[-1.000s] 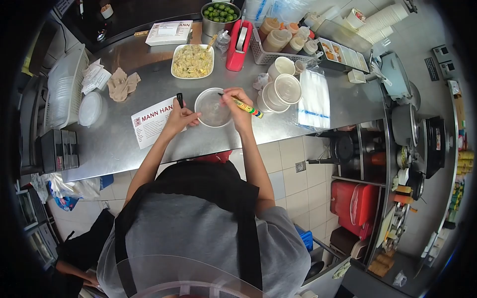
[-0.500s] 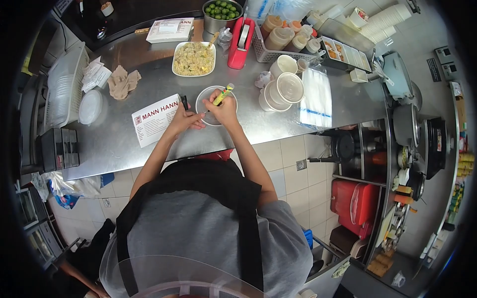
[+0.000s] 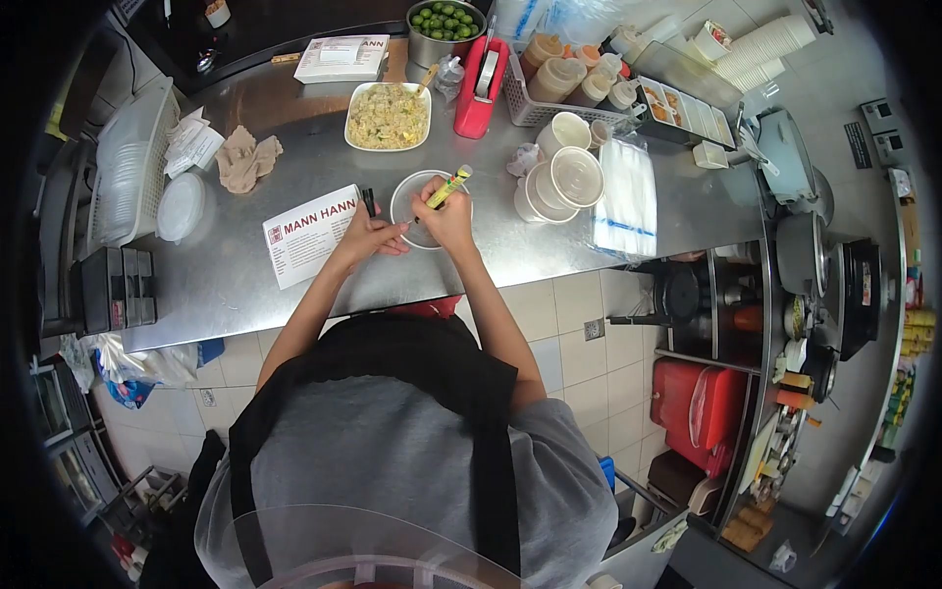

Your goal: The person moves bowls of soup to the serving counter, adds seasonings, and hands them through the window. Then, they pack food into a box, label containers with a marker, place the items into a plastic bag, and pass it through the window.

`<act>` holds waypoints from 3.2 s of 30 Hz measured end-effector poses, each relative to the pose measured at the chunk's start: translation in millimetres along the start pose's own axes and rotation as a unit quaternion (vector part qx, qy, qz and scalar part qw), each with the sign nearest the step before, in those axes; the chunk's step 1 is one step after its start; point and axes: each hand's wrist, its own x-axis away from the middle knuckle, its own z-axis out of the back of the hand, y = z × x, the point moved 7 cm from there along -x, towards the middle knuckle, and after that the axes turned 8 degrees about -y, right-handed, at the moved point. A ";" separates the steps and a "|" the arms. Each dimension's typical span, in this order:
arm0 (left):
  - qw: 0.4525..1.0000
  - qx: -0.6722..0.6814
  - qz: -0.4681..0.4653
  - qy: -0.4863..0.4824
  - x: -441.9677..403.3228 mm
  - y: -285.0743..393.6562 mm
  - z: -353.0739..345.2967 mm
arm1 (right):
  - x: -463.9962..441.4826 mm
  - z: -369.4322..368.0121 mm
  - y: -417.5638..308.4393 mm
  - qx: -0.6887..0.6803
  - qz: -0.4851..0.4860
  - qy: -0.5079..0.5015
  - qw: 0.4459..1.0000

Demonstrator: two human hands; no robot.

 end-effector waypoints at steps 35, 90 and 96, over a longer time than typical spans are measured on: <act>1.000 0.005 0.000 -0.005 -3.3 -5.0 3.0 | -4.9 5.4 5.7 0.011 -0.005 -0.009 1.000; 0.999 -0.039 -0.014 0.003 -0.8 1.0 0.6 | -4.4 21.2 1.4 0.035 0.059 0.063 0.996; 0.905 -0.395 -0.116 0.105 8.3 69.1 -6.7 | 12.3 150.0 -38.5 -0.206 0.095 0.278 0.933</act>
